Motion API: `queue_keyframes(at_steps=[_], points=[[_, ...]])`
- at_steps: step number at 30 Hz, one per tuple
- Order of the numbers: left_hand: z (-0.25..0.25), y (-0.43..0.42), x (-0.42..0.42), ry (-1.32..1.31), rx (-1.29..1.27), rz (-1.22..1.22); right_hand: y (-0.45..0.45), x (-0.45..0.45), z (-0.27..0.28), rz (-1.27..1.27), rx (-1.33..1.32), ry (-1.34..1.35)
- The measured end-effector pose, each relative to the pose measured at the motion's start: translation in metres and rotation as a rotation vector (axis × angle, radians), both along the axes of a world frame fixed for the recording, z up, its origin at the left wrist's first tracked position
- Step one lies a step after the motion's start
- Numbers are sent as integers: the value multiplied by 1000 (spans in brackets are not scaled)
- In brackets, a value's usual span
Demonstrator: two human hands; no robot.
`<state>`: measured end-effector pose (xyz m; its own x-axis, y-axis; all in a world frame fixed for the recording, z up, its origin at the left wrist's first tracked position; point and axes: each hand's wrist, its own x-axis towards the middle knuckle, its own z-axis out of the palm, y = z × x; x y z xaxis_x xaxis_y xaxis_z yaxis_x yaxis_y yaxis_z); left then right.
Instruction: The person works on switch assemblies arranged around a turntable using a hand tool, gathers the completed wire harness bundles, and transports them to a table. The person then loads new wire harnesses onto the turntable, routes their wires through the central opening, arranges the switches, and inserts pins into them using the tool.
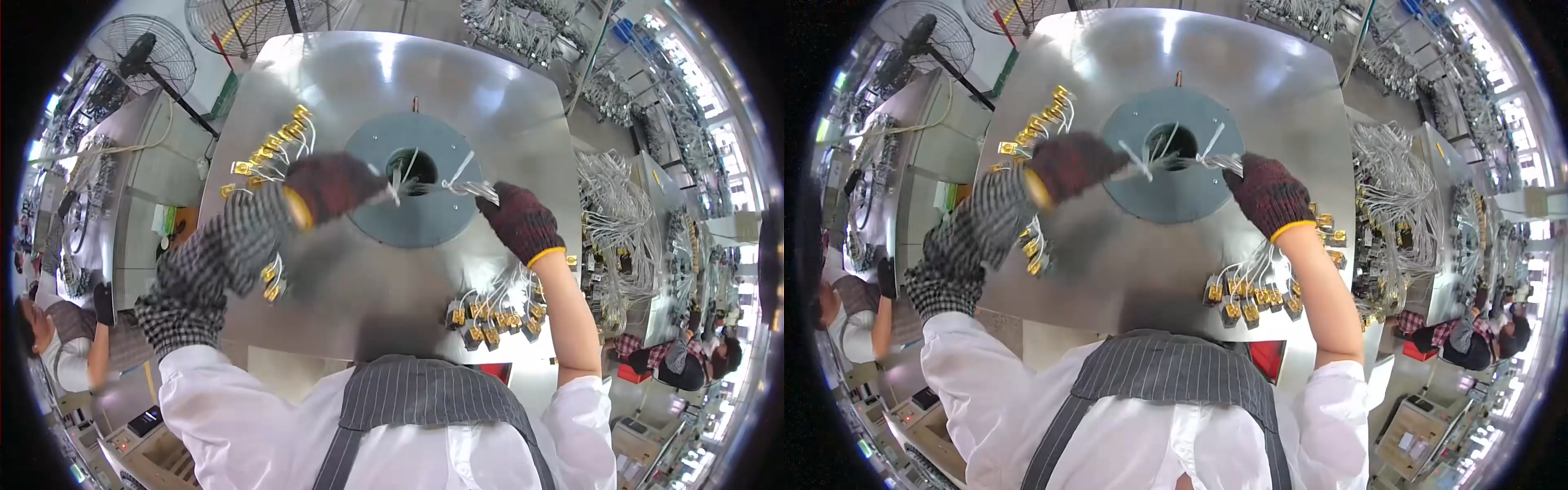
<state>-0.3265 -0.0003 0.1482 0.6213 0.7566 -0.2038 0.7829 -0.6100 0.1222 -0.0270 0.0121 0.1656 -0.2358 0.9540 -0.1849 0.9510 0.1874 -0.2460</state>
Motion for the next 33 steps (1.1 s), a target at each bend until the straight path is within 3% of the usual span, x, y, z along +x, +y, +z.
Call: queue_keyframes(at_steps=[1,3,7,10,12,14,15,16,17,19,23,25,27,29,31,33], points=[[21,-14,8,-67,-116,16,1,-4,1,13,-24,12],[44,-34,19,236,-350,200,6,-4,-6,9,-59,-6],[37,-4,18,191,-396,174,17,-3,-32,61,-54,-2],[8,90,4,18,-415,116,32,-35,-41,77,-130,-51],[-12,134,12,269,-439,34,51,-56,-65,107,-182,-88],[-51,151,18,199,-130,-292,76,-78,-81,127,-242,-166],[-70,151,38,208,-166,-172,87,-87,-86,118,-258,-208],[-90,146,55,217,-202,-51,90,-94,-75,61,-277,-76],[-124,132,59,219,-209,-49,97,-94,-89,65,-283,-74],[-180,105,67,-359,-12,203,117,-92,-127,-73,-194,-33],[-150,84,90,-293,-32,298,127,-75,-146,65,-109,10],[-122,89,91,-120,-107,236,124,-63,-140,108,-91,46],[-84,60,106,281,28,339,78,-46,-84,117,153,65],[-88,22,74,-264,482,-2,37,-5,-59,240,387,178],[-62,-42,65,-132,1,10,-28,26,-35,211,322,162],[-98,-99,84,-160,35,33,-92,31,-37,231,112,285]])
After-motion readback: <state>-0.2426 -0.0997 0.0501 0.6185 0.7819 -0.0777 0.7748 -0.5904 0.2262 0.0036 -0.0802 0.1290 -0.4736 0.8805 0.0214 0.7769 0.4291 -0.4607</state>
